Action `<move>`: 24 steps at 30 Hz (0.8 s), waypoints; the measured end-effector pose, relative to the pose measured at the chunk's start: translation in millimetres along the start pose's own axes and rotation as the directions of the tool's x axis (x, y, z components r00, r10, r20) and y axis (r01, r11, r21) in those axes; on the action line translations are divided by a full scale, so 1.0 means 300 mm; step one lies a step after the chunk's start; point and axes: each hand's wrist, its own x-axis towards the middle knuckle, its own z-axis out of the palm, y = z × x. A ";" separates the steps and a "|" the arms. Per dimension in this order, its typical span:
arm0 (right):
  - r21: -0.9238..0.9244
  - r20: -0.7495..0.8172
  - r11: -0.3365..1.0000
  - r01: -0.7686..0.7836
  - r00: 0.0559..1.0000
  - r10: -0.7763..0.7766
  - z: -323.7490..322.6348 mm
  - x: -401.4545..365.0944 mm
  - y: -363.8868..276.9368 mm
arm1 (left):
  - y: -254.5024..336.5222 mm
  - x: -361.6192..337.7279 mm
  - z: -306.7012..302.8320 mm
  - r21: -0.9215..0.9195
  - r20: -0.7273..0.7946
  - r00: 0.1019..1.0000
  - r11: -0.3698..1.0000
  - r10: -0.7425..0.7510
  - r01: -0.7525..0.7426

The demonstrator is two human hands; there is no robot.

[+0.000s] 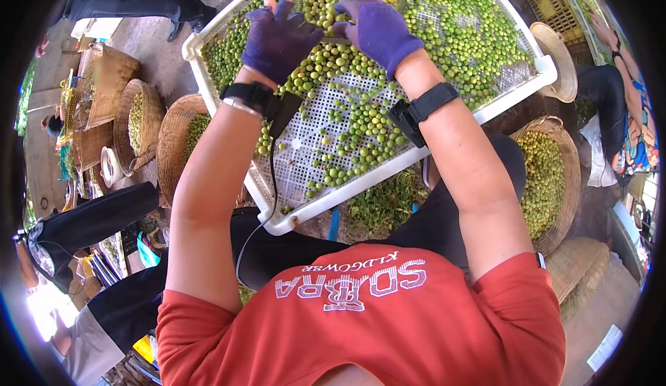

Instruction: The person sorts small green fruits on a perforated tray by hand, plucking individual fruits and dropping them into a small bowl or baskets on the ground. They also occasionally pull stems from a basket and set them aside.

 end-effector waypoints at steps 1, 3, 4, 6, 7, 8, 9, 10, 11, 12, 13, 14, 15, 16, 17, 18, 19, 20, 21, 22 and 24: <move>-0.061 0.089 0.998 -0.032 0.995 0.037 -0.025 -0.020 -0.017 | -0.002 -0.032 0.013 0.145 0.057 0.998 0.989 -0.032 0.023; -0.045 0.377 0.991 -0.123 0.917 0.131 -0.038 -0.072 -0.033 | -0.098 -0.157 0.214 0.706 -0.438 0.868 0.687 0.235 0.170; -0.055 0.490 0.994 -0.092 0.865 0.107 -0.042 -0.116 -0.053 | -0.101 -0.208 0.214 0.753 -0.469 0.868 0.588 0.164 0.296; -0.058 0.691 0.998 -0.016 0.721 0.052 -0.049 -0.208 -0.105 | -0.130 -0.307 0.240 0.850 -0.436 0.891 -0.269 0.124 0.453; -0.073 0.685 0.996 0.051 0.729 0.013 -0.042 -0.256 -0.116 | -0.145 -0.335 0.243 0.764 -0.560 0.828 -0.402 -0.023 0.505; -0.087 0.680 0.989 0.118 0.733 -0.028 -0.025 -0.312 -0.121 | -0.170 -0.362 0.240 0.667 -0.678 0.719 -0.536 -0.149 0.518; -0.100 0.677 0.978 0.185 0.733 -0.069 -0.009 -0.355 -0.121 | -0.208 -0.394 0.234 0.626 -0.726 0.677 -0.523 -0.120 0.579; -0.128 0.664 0.971 0.203 0.745 -0.068 0.007 -0.380 -0.119 | -0.240 -0.423 0.198 0.655 -0.654 0.744 -0.594 -0.135 0.468; -0.158 0.648 0.963 0.220 0.759 -0.067 0.023 -0.399 -0.114 | -0.270 -0.449 0.149 0.684 -0.575 0.808 -0.618 -0.129 0.388; -0.190 0.632 0.953 0.234 0.772 -0.064 0.026 -0.415 -0.111 | -0.298 -0.469 0.113 0.705 -0.488 0.863 -0.641 -0.129 0.303; -0.184 0.608 0.948 0.261 0.788 -0.099 0.011 -0.420 -0.107 | -0.323 -0.474 0.109 0.706 -0.501 0.854 -0.637 -0.142 0.308; -0.187 0.604 0.948 0.258 0.791 -0.096 0.007 -0.424 -0.101 | -0.342 -0.474 0.101 0.677 -0.454 0.885 -0.686 -0.103 0.267; -0.191 0.602 0.948 0.253 0.793 -0.090 -0.001 -0.424 -0.101 | -0.363 -0.474 0.100 0.642 -0.403 0.913 -0.732 -0.070 0.227; -0.195 0.601 0.949 0.248 0.795 -0.085 -0.008 -0.426 -0.103 | -0.380 -0.474 0.099 0.602 -0.348 0.937 -0.775 -0.040 0.191; -0.322 0.684 0.909 0.266 0.729 0.029 -0.007 -0.428 -0.111 | -0.395 -0.478 0.099 0.588 -0.339 0.941 -0.783 -0.008 0.206; -0.314 0.690 0.914 0.259 0.723 0.033 -0.018 -0.429 -0.122 | -0.407 -0.475 0.092 0.561 -0.353 0.936 -0.800 0.002 0.213; -0.304 0.697 0.919 0.251 0.716 0.036 -0.028 -0.432 -0.134 | -0.417 -0.475 0.085 0.534 -0.368 0.930 -0.816 0.012 0.222; -0.294 0.703 0.924 0.244 0.710 0.036 -0.032 -0.433 -0.140 | -0.421 -0.476 0.078 0.504 -0.382 0.924 -0.832 0.025 0.231; -0.286 0.689 0.928 0.240 0.724 0.025 -0.029 -0.437 -0.137 | -0.415 -0.475 0.088 0.523 -0.437 0.899 -0.802 0.038 0.288; -0.278 0.674 0.932 0.235 0.738 0.015 -0.025 -0.443 -0.126 | -0.401 -0.469 0.122 0.539 -0.490 0.871 -0.769 0.047 0.345; -0.243 0.613 0.950 0.198 0.790 -0.008 -0.026 -0.451 -0.113 | -0.348 -0.456 0.234 0.580 -0.650 0.757 -0.599 0.067 0.552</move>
